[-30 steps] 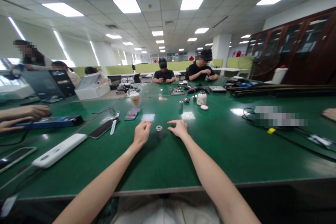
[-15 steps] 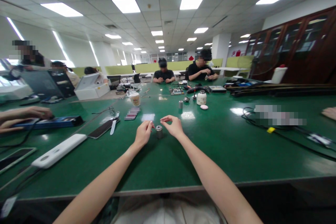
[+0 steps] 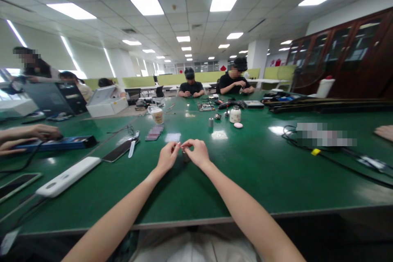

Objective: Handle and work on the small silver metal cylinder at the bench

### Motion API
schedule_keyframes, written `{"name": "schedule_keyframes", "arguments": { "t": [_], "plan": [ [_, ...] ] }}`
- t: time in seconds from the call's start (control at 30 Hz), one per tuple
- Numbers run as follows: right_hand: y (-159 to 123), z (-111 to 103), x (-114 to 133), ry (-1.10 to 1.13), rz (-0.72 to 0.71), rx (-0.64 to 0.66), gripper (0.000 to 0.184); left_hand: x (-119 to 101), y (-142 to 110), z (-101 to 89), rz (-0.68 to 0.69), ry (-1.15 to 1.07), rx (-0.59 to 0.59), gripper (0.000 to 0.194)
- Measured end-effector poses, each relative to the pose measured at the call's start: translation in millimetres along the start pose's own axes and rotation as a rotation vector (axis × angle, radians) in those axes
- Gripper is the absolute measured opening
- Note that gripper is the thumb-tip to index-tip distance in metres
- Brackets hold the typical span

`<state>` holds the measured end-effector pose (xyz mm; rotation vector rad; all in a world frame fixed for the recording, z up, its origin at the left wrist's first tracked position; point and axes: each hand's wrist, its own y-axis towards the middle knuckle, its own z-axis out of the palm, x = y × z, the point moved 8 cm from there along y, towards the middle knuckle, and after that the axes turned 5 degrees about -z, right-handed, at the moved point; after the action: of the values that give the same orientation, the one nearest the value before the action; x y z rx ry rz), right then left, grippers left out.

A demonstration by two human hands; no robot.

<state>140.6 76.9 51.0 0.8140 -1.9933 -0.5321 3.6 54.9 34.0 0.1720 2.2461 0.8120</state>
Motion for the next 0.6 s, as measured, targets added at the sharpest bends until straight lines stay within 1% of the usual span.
{"name": "schedule_keyframes", "arguments": {
  "t": [0.13, 0.2, 0.27, 0.3, 0.37, 0.43, 0.53, 0.6],
  "plan": [
    [-0.8, -0.2, -2.1, -0.089, 0.003, -0.004, 0.013, 0.1, 0.0, 0.0, -0.018, -0.017, 0.009, 0.029],
    [-1.3, 2.8, -2.0, -0.081, -0.013, 0.024, 0.013, 0.4, -0.1, 0.3, -0.021, -0.023, 0.013, 0.027],
    [-1.9, 3.4, 0.4, -0.051, -0.035, 0.023, 0.012, 1.4, 0.1, 1.0, -0.027, -0.032, 0.017, 0.026],
    [-2.1, 1.6, 1.8, -0.033, -0.041, -0.001, 0.012, 2.1, 0.3, 1.5, -0.03, -0.039, 0.02, 0.025],
    [-2.4, -5.5, 2.9, 0.003, -0.028, -0.091, 0.015, 2.8, 0.7, 2.5, -0.028, -0.055, 0.025, 0.024],
    [-2.6, -13.1, -1.3, 0.056, 0.029, -0.192, 0.02, 1.6, 1.0, 4.1, -0.003, -0.061, 0.041, 0.024],
    [-1.4, -17.7, -18.3, 0.212, 0.158, -0.299, 0.044, -1.2, 1.2, 6.3, 0.039, -0.046, 0.066, 0.024],
    [-0.6, -17.6, -33.8, 0.342, 0.251, -0.361, 0.049, -0.6, 1.5, 6.7, 0.039, -0.048, 0.069, 0.024]
  ]
}}
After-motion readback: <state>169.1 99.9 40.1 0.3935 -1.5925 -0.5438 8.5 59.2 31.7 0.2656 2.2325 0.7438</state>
